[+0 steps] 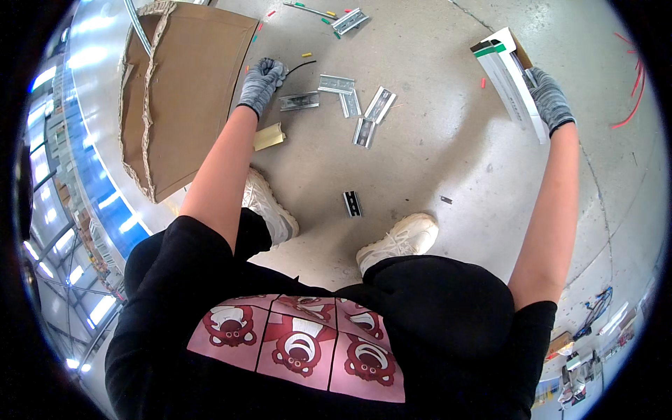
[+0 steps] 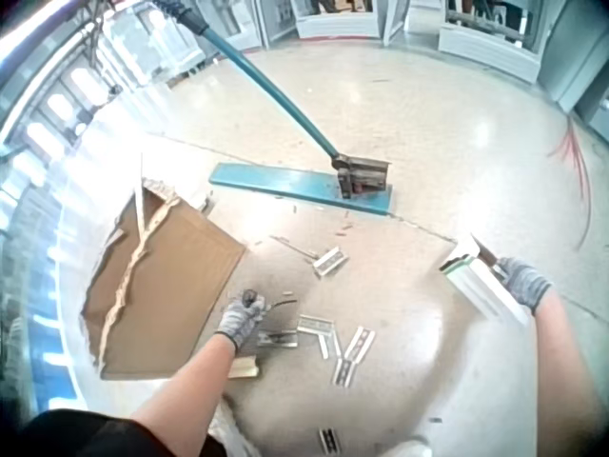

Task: The person walks through a warehouse and picks up a small box from a larger cardboard box. They then empty the contents of a large cardboard box onto the floor and begin sorting small metal parts by hand, separating them into piles.

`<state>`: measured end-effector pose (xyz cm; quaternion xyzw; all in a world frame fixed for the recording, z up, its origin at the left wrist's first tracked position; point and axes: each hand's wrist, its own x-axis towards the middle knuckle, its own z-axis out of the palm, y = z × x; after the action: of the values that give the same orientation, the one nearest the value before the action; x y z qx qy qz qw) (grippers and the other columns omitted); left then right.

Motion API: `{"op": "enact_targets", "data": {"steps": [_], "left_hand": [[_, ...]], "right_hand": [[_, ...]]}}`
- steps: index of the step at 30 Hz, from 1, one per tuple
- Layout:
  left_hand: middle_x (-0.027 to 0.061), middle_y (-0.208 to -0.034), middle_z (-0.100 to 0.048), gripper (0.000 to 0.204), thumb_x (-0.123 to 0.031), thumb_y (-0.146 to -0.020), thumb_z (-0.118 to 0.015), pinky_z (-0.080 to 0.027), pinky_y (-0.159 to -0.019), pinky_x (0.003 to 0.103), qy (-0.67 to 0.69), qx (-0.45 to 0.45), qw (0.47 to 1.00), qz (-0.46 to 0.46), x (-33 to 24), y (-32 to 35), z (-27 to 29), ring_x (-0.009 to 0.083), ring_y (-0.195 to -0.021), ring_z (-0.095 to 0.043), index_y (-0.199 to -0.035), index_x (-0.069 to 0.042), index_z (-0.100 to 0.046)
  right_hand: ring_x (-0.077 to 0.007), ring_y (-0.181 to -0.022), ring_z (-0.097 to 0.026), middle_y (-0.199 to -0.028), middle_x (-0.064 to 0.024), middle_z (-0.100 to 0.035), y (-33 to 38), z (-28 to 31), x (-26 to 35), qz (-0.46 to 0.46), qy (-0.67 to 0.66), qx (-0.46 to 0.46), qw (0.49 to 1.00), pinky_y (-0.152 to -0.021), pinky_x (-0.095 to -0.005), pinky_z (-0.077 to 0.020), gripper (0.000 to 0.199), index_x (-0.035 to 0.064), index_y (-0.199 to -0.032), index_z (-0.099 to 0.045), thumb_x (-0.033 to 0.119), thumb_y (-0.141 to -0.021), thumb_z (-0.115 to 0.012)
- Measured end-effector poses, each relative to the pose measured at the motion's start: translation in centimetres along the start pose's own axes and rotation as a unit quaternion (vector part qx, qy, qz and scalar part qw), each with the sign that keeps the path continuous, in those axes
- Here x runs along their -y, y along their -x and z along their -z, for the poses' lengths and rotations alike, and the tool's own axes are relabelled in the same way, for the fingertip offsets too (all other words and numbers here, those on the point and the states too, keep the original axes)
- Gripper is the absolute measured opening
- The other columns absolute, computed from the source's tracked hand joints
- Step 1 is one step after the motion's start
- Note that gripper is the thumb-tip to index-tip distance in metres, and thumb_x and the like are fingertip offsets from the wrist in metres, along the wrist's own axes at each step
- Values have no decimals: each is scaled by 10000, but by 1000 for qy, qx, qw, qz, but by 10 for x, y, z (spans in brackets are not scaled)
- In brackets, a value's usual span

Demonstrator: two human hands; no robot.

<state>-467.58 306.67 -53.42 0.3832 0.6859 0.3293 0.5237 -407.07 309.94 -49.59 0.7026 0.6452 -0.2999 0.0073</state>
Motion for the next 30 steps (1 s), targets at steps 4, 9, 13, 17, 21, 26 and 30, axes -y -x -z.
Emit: {"op": "enact_targets", "data": {"steps": [4, 9, 13, 17, 21, 26, 30], "left_hand": [[85, -893, -641, 97, -62, -878, -582, -489, -678, 273, -264, -58, 959, -83, 5, -2, 5, 168, -740, -604, -961, -17, -606], [158, -967, -619, 152, -85, -838, -591, -473, -841, 382, -445, -142, 837, -283, -19, 21, -14, 314, -922, -594, -979, -65, -643], [117, -971, -638, 151, -85, -881, -557, -480, -822, 340, -377, -61, 898, -218, -17, 24, -11, 259, -891, -609, -1003, -47, -638], [51, -919, -658, 176, -82, -917, -535, -469, -784, 248, -268, 10, 958, -105, -16, 34, -18, 128, -802, -584, -1057, -32, -630], [20, -911, -647, 181, -85, -928, -521, -454, -751, 208, -152, 27, 987, -42, -2, 36, -2, 64, -763, -533, -1071, -34, -621], [83, -977, -631, 206, -93, -875, -604, -475, -828, 287, -384, 2, 909, -162, 9, 38, 8, 194, -854, -594, -1076, -49, -606], [104, -1071, -605, 339, -175, -770, -721, -465, -875, 340, -499, 74, 840, -200, 2, 46, -6, 268, -972, -583, -1070, -69, -607]], "right_hand": [[-231, -912, -597, -989, -169, -642, 1, -5, 0, 6, -36, 2, 999, -868, -313, -448, 308, -7, -1109, -571, 205, -887, -586], [-217, -926, -599, -1009, -148, -644, 12, 4, 16, -8, -52, 33, 998, -873, -313, -450, 293, 12, -1137, -570, 148, -878, -581], [-202, -982, -604, -1063, -137, -646, 14, 10, 18, 10, -92, -51, 994, -893, -302, -452, 289, 22, -1161, -569, 65, -876, -551], [-195, -1025, -609, -1101, -122, -646, 33, 32, 20, 61, -37, -183, 981, -910, -290, -448, 275, 28, -1163, -574, 27, -898, -504], [-189, -1039, -609, -1109, -120, -643, 41, 36, 31, 63, -112, -244, 961, -941, -297, -448, 258, 38, -1149, -589, 47, -936, -445], [-166, -986, -618, -1054, -96, -657, 56, 42, 55, 104, -178, -272, 940, -939, -287, -453, 279, 16, -1116, -603, -3, -933, -393], [-154, -950, -620, -1028, -83, -661, 79, 47, 95, 135, -170, -307, 927, -912, -274, -466, 289, 14, -1112, -604, -28, -913, -398]]}}
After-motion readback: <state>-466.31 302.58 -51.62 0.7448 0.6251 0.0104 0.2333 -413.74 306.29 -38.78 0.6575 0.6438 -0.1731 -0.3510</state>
